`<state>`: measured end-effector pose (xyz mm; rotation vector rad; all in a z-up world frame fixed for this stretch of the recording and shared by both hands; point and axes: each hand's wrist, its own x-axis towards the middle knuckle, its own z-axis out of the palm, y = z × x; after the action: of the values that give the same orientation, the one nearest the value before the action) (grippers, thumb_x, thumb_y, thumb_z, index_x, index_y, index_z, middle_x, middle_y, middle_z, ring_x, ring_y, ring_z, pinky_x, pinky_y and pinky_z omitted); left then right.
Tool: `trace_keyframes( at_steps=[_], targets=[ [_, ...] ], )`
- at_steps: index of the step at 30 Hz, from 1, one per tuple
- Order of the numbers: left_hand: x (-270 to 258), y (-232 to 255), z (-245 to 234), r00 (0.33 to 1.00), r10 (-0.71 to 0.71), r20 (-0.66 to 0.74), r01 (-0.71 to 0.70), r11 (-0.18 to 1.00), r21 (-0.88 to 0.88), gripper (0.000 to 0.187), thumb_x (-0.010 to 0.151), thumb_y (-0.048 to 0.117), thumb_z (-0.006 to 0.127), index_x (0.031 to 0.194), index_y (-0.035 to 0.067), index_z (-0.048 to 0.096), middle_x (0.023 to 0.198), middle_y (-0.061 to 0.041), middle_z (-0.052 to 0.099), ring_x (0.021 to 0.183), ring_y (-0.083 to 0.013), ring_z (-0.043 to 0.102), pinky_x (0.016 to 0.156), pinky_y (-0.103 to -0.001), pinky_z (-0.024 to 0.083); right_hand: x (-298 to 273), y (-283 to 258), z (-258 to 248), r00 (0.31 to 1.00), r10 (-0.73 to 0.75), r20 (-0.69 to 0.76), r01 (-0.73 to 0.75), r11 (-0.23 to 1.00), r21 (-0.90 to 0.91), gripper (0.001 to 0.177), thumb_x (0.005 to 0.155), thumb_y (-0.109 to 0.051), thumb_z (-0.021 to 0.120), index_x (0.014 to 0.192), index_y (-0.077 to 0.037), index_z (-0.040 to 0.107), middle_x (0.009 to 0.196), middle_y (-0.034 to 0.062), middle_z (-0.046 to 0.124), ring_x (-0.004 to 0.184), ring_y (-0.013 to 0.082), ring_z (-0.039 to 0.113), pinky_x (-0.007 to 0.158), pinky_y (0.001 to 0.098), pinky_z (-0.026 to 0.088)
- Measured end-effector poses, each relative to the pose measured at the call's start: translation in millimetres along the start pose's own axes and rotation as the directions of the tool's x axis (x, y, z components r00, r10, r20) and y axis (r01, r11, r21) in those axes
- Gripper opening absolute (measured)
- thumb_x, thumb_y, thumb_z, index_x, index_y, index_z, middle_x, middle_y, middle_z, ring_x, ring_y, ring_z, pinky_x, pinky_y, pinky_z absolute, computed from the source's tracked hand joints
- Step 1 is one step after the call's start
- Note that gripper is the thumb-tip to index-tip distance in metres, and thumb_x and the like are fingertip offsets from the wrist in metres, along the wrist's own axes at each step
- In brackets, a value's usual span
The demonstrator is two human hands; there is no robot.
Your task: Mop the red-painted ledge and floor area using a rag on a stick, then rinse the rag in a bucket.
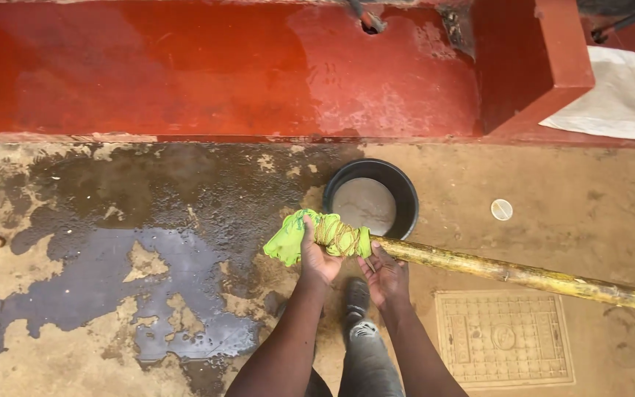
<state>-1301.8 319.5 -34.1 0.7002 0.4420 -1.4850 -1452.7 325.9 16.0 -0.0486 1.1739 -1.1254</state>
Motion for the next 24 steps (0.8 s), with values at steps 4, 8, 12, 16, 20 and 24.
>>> trace_keyframes(
  at_steps=[4,8,12,16,20,24],
  targets=[
    [-10,-20,35,0.994,0.014,-0.107,-0.026,0.993,-0.115,0.091,0.074,0.072,0.069,0.139,0.010,0.054,0.137,-0.019,0.060,0.126,-0.0391,0.056,0.106,-0.063,0.042,3,-28,-18,0.999,-0.033,-0.042,0.031,0.999,-0.028,0.032,0.086,-0.008,0.075,0.110,-0.016,0.056,0.106,0.0050,0.072,0.098,0.0190,0.071,0.089,0.0413,0.058],
    [23,-59,38,0.993,0.038,-0.113,-0.048,0.995,-0.089,0.090,0.080,0.077,0.058,0.141,0.012,0.054,0.141,-0.018,0.058,0.128,-0.0395,0.055,0.110,-0.063,0.040,29,-62,-51,0.998,-0.057,0.029,0.058,0.997,-0.053,0.027,0.086,-0.009,0.077,0.108,-0.009,0.062,0.104,0.0063,0.074,0.096,0.0195,0.071,0.087,0.0392,0.059],
    [62,-123,24,0.998,0.015,-0.055,-0.018,0.998,-0.061,0.084,0.085,0.077,0.053,0.141,0.014,0.055,0.139,-0.015,0.061,0.126,-0.0381,0.057,0.108,-0.062,0.042,71,-94,-111,0.994,-0.038,0.104,0.046,0.996,-0.076,0.026,0.087,-0.011,0.078,0.109,-0.007,0.065,0.102,0.0076,0.074,0.092,0.0196,0.071,0.082,0.0378,0.056],
    [77,-178,42,0.994,0.057,0.097,-0.052,0.997,-0.054,0.081,0.087,0.076,0.053,0.143,0.018,0.054,0.139,-0.013,0.060,0.126,-0.0364,0.056,0.112,-0.061,0.039,100,-145,-156,0.985,-0.016,0.169,0.040,0.989,-0.140,0.024,0.090,-0.009,0.079,0.109,-0.003,0.065,0.103,0.0102,0.073,0.091,0.0212,0.071,0.084,0.0391,0.059],
    [66,-207,73,0.958,-0.223,-0.182,0.254,0.952,0.171,0.108,0.079,0.092,0.035,0.148,0.011,0.049,0.141,-0.015,0.060,0.131,-0.0376,0.050,0.112,-0.064,0.027,104,-191,-163,0.993,0.013,0.118,0.006,0.987,-0.158,0.027,0.085,-0.007,0.076,0.109,-0.013,0.065,0.107,0.0017,0.072,0.095,0.0145,0.070,0.081,0.0381,0.059],
    [79,-215,46,0.889,-0.332,-0.314,0.451,0.752,0.481,0.119,0.079,0.094,0.028,0.152,0.000,0.039,0.149,-0.023,0.058,0.138,-0.0417,0.049,0.108,-0.071,0.024,138,-192,-185,0.987,-0.060,0.146,0.076,0.992,-0.103,0.028,0.087,-0.003,0.078,0.109,-0.011,0.064,0.106,0.0042,0.070,0.096,0.0194,0.070,0.082,0.0387,0.059]
  ],
)
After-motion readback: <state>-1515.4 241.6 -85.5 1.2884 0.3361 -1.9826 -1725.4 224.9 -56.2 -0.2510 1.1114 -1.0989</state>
